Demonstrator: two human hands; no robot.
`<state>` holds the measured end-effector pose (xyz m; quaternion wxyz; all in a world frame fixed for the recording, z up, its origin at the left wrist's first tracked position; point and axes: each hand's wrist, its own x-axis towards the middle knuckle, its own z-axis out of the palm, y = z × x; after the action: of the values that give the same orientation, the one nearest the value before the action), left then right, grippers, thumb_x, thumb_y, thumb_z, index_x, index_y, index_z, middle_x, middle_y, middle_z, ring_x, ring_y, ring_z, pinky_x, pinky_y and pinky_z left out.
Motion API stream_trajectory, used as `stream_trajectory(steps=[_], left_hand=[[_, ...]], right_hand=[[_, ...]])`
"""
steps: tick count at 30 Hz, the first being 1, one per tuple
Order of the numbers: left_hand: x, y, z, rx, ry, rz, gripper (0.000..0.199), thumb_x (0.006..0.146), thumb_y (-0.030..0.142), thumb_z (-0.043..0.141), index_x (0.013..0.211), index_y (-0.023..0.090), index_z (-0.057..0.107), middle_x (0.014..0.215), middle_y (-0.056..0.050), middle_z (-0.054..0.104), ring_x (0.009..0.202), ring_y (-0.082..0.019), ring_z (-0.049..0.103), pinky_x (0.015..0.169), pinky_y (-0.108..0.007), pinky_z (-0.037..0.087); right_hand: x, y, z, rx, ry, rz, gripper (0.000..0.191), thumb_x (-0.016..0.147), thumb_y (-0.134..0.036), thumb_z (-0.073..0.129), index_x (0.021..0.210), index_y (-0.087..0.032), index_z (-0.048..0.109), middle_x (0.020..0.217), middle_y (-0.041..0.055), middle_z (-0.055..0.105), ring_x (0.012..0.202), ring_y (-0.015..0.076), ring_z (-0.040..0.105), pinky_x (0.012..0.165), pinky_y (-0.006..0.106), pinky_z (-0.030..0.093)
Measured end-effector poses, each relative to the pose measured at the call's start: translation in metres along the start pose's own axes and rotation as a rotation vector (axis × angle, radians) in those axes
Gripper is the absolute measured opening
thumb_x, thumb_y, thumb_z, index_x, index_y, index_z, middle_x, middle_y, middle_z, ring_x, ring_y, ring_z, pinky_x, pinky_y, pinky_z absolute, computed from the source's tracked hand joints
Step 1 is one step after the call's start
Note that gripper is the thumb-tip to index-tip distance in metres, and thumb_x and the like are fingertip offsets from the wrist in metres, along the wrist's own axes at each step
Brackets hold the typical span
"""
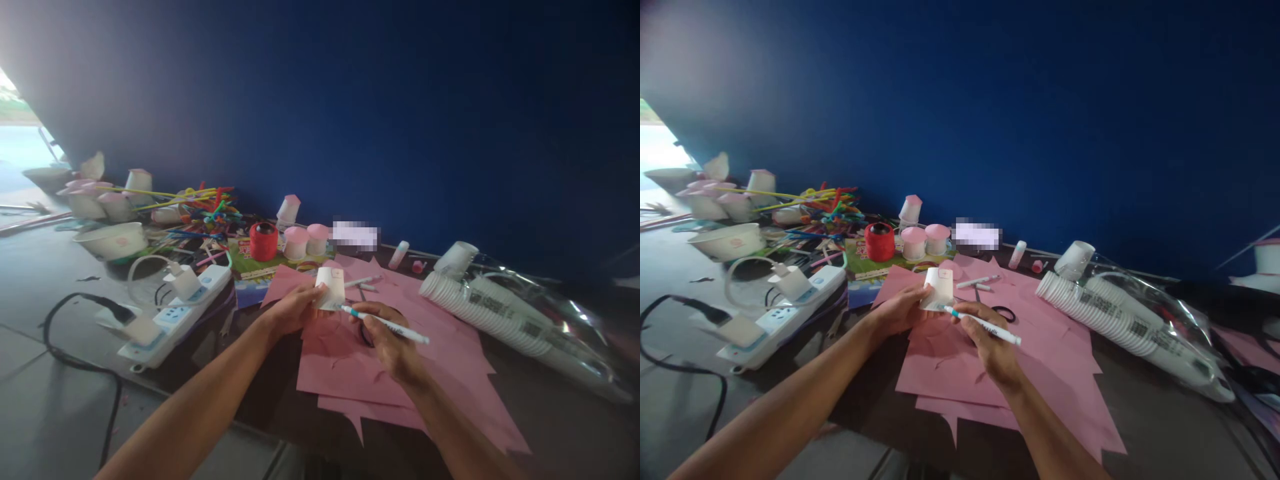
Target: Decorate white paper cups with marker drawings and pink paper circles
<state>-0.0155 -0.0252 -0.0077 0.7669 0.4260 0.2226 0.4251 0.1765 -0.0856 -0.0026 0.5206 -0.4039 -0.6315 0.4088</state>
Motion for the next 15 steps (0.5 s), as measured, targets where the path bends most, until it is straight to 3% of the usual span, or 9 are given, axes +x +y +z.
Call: stream_trajectory(steps=[5,11,15], left_hand=[[-0.0015,0.0037,0.0034,0.029,0.018,-0.026,0.035,0.07,0.039,0.068,0.088,0.01,0.064,0.075,-0.007,0.064,0.067,-0.015,0.059,0.063,-0.024,0.044],[-0.0029,0.0054,0.0049,0.016,-0.002,-0.03,0.034,0.071,0.036,0.068,0.092,0.01,0.065,0.075,-0.008,0.065,0.073,-0.017,0.06,0.063,-0.023,0.041],[-0.001,0.0032,0.002,0.001,0.004,-0.02,0.031,0.072,0.033,0.068,0.09,0.008,0.065,0.075,-0.008,0.065,0.069,-0.015,0.059,0.065,-0.024,0.042]], right_hand=[[-0.0012,-0.0021,0.0002,0.044,-0.026,0.049,0.018,0.085,-0.032,0.054,0.093,-0.022,0.066,0.081,0.0032,0.067,0.075,0.0173,0.06,0.063,0.028,0.045],[0.0002,-0.0062,0.0023,-0.034,-0.043,-0.014,0.016,0.084,-0.028,0.054,0.09,-0.022,0.067,0.08,0.0024,0.067,0.077,0.0168,0.06,0.072,0.029,0.045],[0.0025,-0.0012,0.0021,-0.029,0.021,0.02,0.018,0.084,-0.031,0.053,0.092,-0.021,0.066,0.078,0.0021,0.067,0.064,0.0137,0.057,0.059,0.026,0.044]])
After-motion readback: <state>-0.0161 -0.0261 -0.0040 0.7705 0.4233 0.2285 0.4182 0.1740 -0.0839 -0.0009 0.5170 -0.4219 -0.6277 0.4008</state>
